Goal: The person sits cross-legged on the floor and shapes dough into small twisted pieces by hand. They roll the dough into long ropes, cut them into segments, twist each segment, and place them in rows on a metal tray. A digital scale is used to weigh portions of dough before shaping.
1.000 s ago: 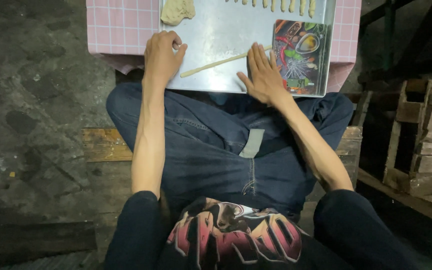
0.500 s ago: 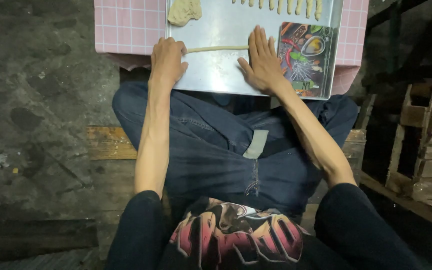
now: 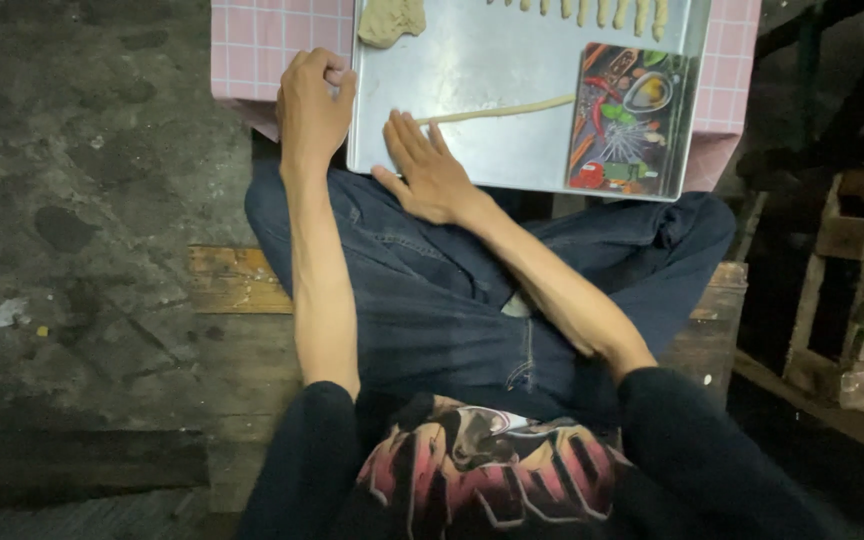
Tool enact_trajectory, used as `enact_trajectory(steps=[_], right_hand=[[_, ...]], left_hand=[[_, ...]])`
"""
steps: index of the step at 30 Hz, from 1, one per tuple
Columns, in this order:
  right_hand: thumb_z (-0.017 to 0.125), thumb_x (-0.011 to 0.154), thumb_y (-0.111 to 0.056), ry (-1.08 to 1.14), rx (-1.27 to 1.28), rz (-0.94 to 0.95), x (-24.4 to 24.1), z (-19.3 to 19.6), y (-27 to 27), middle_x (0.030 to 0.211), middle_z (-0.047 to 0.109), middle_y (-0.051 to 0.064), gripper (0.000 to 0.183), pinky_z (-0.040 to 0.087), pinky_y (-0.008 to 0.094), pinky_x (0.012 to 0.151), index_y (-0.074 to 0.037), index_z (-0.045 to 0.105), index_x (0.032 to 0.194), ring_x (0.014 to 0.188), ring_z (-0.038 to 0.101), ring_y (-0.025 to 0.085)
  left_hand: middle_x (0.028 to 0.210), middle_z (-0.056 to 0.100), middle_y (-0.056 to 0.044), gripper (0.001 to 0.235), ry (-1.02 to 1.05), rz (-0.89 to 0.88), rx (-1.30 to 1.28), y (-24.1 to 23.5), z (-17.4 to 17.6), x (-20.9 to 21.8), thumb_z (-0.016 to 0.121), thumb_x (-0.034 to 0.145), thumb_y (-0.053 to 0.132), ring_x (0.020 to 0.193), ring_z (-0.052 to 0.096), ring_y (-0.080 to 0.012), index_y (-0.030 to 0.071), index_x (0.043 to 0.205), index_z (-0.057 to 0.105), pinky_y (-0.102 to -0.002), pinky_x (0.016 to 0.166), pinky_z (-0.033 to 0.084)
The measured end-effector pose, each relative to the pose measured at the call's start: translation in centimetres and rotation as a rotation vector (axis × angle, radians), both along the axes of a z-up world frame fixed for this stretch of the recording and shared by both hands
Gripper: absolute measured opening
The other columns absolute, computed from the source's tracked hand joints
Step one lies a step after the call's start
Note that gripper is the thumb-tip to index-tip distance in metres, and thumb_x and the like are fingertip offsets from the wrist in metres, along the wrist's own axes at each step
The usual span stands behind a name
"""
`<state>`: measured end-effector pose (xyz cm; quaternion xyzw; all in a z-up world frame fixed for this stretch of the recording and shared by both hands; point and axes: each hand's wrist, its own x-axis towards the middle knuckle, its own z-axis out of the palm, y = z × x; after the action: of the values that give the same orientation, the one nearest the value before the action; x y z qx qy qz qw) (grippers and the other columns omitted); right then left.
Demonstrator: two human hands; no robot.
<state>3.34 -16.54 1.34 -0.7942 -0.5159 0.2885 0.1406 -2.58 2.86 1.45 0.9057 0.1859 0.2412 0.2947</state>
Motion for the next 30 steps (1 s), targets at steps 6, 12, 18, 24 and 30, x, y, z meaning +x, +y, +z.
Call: enact_trajectory(steps=[6, 12, 18, 24, 30], right_hand=[[0.008, 0.107, -0.06, -0.204, 0.018, -0.045, 2.8, -3.7, 5.2, 0.173, -0.006, 0.017, 0.083, -0.008, 0.048, 0.131, 0.0, -0.002, 0.164, 0.16, -0.009, 0.026], [0.011, 0.111, -0.057, -0.185, 0.089, -0.072, 1.7, -2.5, 4.0, 0.173, -0.009, 0.017, 0.079, -0.008, 0.05, 0.132, -0.001, -0.005, 0.164, 0.161, -0.011, 0.027], [0.013, 0.106, -0.057, 0.134, -0.014, 0.014, -0.1, 1.2, 0.5, 0.172, -0.005, 0.019, 0.082, -0.009, 0.048, 0.129, 0.001, 0.0, 0.162, 0.159, -0.009, 0.028], [0.046, 0.113, -0.031, 0.083, 0.434, -0.016, 4.8, -1.4, -4.4, 0.167, 0.021, 0.029, 0.058, 0.009, 0.064, 0.126, 0.006, 0.035, 0.156, 0.158, 0.013, 0.041], [0.077, 0.101, -0.015, -0.435, 0.594, -0.057, 11.8, -2.1, -9.8, 0.114, 0.067, 0.019, 0.023, 0.049, 0.046, 0.085, 0.001, 0.076, 0.119, 0.106, 0.054, 0.035]], left_hand=[[0.084, 0.055, -0.004, 0.013, -0.113, -0.012, 0.006, 0.1, 0.3, 0.5, 0.067, 0.104, 0.014, 0.081, 0.06, -0.0253, 0.009, 0.095, 0.061, -0.04, 0.067, 0.05], [0.083, 0.057, -0.005, 0.012, -0.072, 0.01, -0.026, 0.2, 0.6, 0.6, 0.064, 0.104, 0.016, 0.082, 0.061, -0.0268, 0.01, 0.095, 0.061, -0.042, 0.068, 0.049], [0.084, 0.059, -0.004, 0.009, -0.023, -0.043, -0.033, -1.0, 0.1, 1.5, 0.066, 0.104, 0.015, 0.081, 0.06, -0.0239, 0.007, 0.1, 0.064, -0.039, 0.067, 0.05], [0.088, 0.062, -0.006, 0.01, 0.172, -0.061, -0.004, -3.5, -0.8, 2.4, 0.067, 0.103, 0.016, 0.085, 0.058, -0.0256, 0.007, 0.099, 0.066, -0.04, 0.076, 0.047], [0.09, 0.065, -0.01, 0.013, 0.229, -0.301, 0.054, -6.9, -3.8, 6.1, 0.073, 0.099, 0.019, 0.085, 0.059, -0.0317, 0.007, 0.104, 0.073, -0.046, 0.073, 0.046]])
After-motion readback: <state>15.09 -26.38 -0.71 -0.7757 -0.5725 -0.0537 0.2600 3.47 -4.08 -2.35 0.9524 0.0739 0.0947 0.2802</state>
